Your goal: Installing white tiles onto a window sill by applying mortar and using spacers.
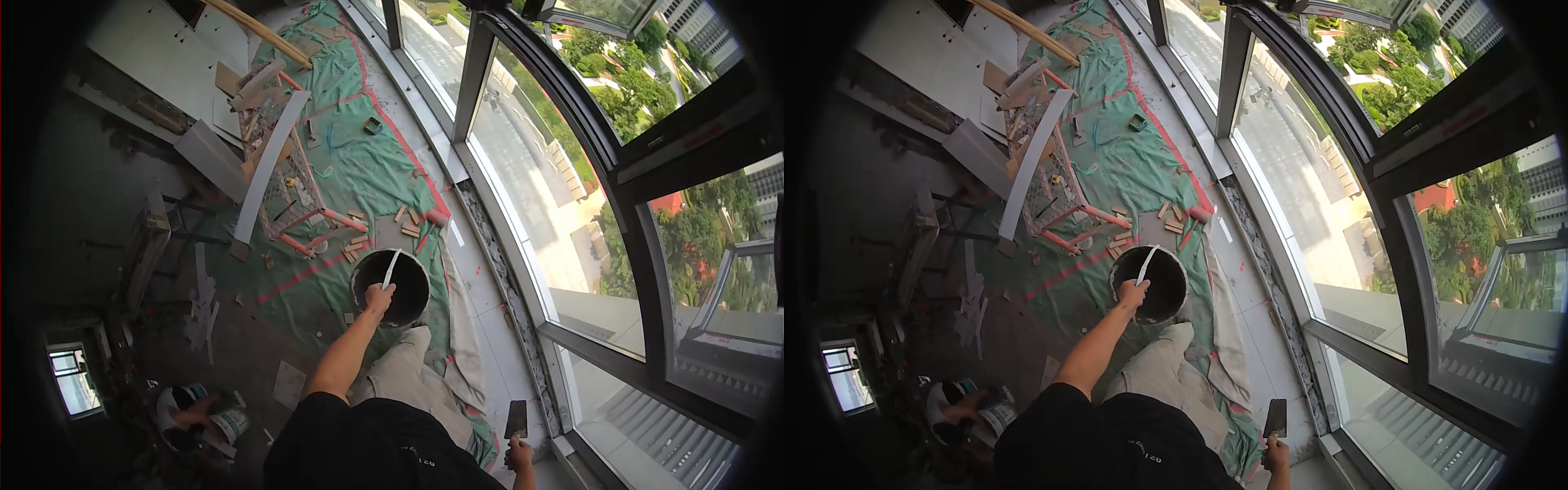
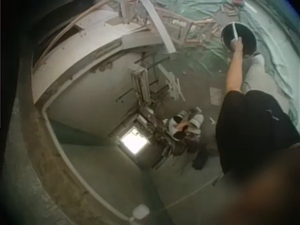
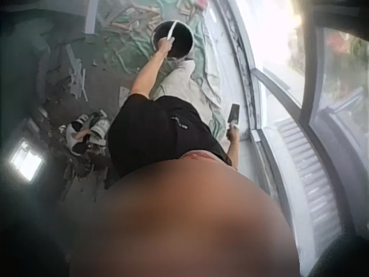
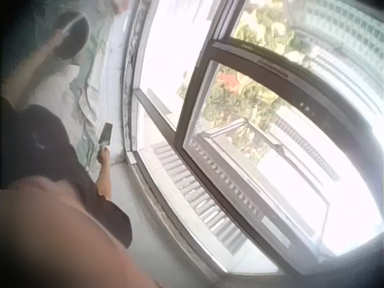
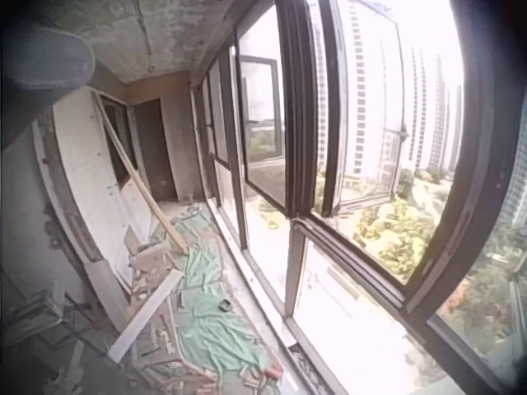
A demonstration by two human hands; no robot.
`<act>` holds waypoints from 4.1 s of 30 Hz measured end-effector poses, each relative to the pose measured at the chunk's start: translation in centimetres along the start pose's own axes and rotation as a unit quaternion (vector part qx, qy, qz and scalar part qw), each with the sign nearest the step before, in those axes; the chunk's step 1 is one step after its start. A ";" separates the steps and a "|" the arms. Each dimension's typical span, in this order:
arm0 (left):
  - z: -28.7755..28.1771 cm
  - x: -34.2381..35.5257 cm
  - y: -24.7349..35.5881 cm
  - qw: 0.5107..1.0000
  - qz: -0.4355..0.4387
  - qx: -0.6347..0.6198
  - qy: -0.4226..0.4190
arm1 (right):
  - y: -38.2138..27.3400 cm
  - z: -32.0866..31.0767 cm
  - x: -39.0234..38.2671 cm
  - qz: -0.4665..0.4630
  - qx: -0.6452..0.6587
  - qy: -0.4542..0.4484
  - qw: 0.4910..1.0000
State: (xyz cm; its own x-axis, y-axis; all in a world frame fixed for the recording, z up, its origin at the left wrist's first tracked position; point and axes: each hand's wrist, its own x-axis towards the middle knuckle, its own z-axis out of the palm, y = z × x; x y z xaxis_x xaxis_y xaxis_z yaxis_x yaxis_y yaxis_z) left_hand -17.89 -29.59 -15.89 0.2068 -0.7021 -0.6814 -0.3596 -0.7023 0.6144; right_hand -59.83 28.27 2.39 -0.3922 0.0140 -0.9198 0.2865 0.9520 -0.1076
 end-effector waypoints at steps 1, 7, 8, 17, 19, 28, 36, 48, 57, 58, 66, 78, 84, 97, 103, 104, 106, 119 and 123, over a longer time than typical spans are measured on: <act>0.6 1.1 -0.2 0.999 -0.012 -0.047 0.002 | -1.9 -1.3 0.7 -0.004 -0.015 0.013 1.000; -1.9 4.6 -12.5 0.981 -0.136 -0.134 0.029 | -18.4 -1.5 3.2 -0.102 -0.197 0.005 0.975; -0.4 5.8 -13.5 0.983 -0.131 -0.130 0.015 | -20.3 -2.2 3.9 -0.099 -0.163 0.004 0.982; 0.0 9.7 -24.4 0.968 -0.211 -0.126 0.055 | -41.9 6.2 9.5 -0.145 -0.381 -0.073 0.910; 0.7 10.6 -25.1 0.964 -0.196 -0.154 0.095 | -45.2 6.3 13.0 -0.153 -0.398 -0.090 0.900; -4.2 -3.9 -26.9 0.961 -0.098 0.104 0.238 | -56.7 14.3 21.0 -0.224 -0.473 -0.121 0.844; 11.8 -30.9 -16.3 0.906 -0.156 0.257 -0.297 | -60.8 17.7 23.6 -0.255 -0.445 -0.139 0.847; 7.2 -20.0 -28.8 0.944 -0.171 -0.131 -0.251 | -57.0 25.2 26.0 -0.281 -0.447 -0.183 0.829; -0.6 10.4 -47.9 0.894 -0.090 -0.361 0.248 | -52.6 34.8 35.7 -0.254 -0.367 -0.261 0.856; 0.6 12.8 -48.2 0.872 -0.065 -0.427 0.231 | -52.5 36.1 37.3 -0.266 -0.383 -0.254 0.847; 3.4 16.8 -53.0 0.718 -0.129 -0.609 0.313 | -53.3 35.5 52.5 -0.204 -0.425 -0.221 0.854; 3.2 17.7 -58.3 0.790 -0.009 -0.503 0.352 | -54.8 40.7 64.2 -0.306 -0.299 -0.290 0.856; 6.0 21.8 -62.1 0.832 0.220 -0.348 0.372 | -55.2 43.1 67.5 -0.387 -0.277 -0.330 0.815; 7.5 18.6 -48.3 0.795 0.192 -0.497 0.292 | -51.5 35.8 66.0 -0.451 -0.229 -0.299 0.810; 4.7 19.3 -48.9 0.784 0.109 -0.558 0.251 | -52.8 33.2 65.9 -0.435 -0.368 -0.150 0.808; 2.7 18.5 -53.9 0.858 0.219 -0.335 0.321 | -52.9 34.3 66.7 -0.474 -0.364 -0.165 0.785; 0.5 18.4 -58.4 0.870 0.310 -0.096 0.371 | -54.4 35.0 69.0 -0.557 -0.364 -0.153 0.731; 0.7 19.9 -49.0 0.827 -0.029 -0.361 0.430 | -72.8 33.2 67.7 -0.661 -0.515 0.212 0.503; -1.8 19.9 -53.7 0.828 -0.038 -0.318 0.460 | -81.3 36.0 65.4 -0.680 -0.578 0.246 0.378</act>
State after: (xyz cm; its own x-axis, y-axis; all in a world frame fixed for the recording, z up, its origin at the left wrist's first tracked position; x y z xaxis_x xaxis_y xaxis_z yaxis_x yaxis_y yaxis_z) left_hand 7.21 -6.01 -61.71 0.9175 -0.2411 -0.3165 0.1778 -0.4630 0.8683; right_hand -77.31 -59.24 -62.61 0.3141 -0.9442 -0.0993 -0.9344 -0.3260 0.1434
